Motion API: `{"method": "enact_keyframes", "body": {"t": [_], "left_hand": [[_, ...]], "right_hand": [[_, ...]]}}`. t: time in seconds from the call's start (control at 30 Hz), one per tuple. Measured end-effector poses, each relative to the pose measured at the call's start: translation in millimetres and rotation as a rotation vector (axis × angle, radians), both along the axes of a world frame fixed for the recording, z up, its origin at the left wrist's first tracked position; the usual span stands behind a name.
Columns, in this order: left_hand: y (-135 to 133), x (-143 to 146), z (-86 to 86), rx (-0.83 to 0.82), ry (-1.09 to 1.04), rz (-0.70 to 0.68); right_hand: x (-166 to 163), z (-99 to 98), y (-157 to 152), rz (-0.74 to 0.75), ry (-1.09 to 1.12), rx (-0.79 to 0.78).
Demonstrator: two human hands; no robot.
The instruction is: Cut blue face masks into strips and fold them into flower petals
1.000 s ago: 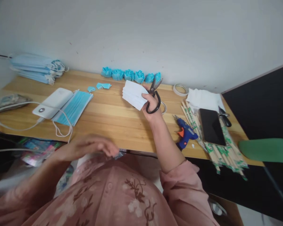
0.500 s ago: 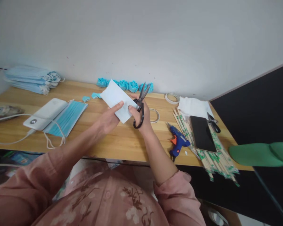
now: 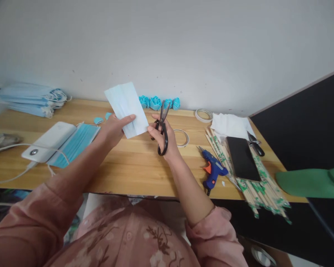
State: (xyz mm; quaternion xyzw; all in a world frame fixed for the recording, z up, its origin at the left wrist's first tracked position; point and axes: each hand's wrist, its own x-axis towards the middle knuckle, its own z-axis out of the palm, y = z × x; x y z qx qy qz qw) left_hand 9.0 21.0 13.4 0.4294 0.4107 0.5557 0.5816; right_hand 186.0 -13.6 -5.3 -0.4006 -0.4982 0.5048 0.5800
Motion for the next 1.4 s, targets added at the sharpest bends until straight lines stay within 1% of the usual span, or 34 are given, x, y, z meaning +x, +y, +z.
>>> {"method": "enact_keyframes", "body": {"t": [0.1, 0.2, 0.3, 0.4, 0.53, 0.7, 0.87, 1.0, 1.2, 1.4], "left_hand": [[-7, 2, -5.7, -0.016, 0.023, -0.024], [-12, 6, -12.0, 0.011, -0.004, -0.050], [-14, 10, -16.4, -0.016, 0.010, -0.083], [-11, 9, -17.4, -0.021, 0.011, -0.052], [-3, -3, -13.9, 0.006, -0.023, 0.018], [2, -16, -5.9, 0.033, -0.034, 0.043], [3, -19, -5.8, 0.053, -0.065, 0.054], [3, -19, -6.4, 0.054, -0.028, 0.061], [1, -18, -0.4, 0.022, -0.004, 0.072], [-1, -16, 0.9, 0.024, 0.032, 0.065]], "right_hand": [[0, -3.9, 1, 0.010, -0.041, -0.013], [1, -7.2, 2, -0.031, -0.102, 0.000], [1, -8.4, 2, -0.041, -0.136, -0.003], [0, -7.5, 1, -0.023, -0.175, 0.000], [-2, -5.6, -3, 0.041, -0.260, 0.015], [-3, -2.9, -7, 0.145, -0.358, -0.019], [-3, 1.5, -11, 0.198, -0.407, -0.085], [-4, 0.1, -12, 0.216, -0.409, -0.087], [-7, 2.6, -15, 0.242, -0.428, -0.104], [-9, 5.2, -18, 0.219, -0.435, -0.093]]}}
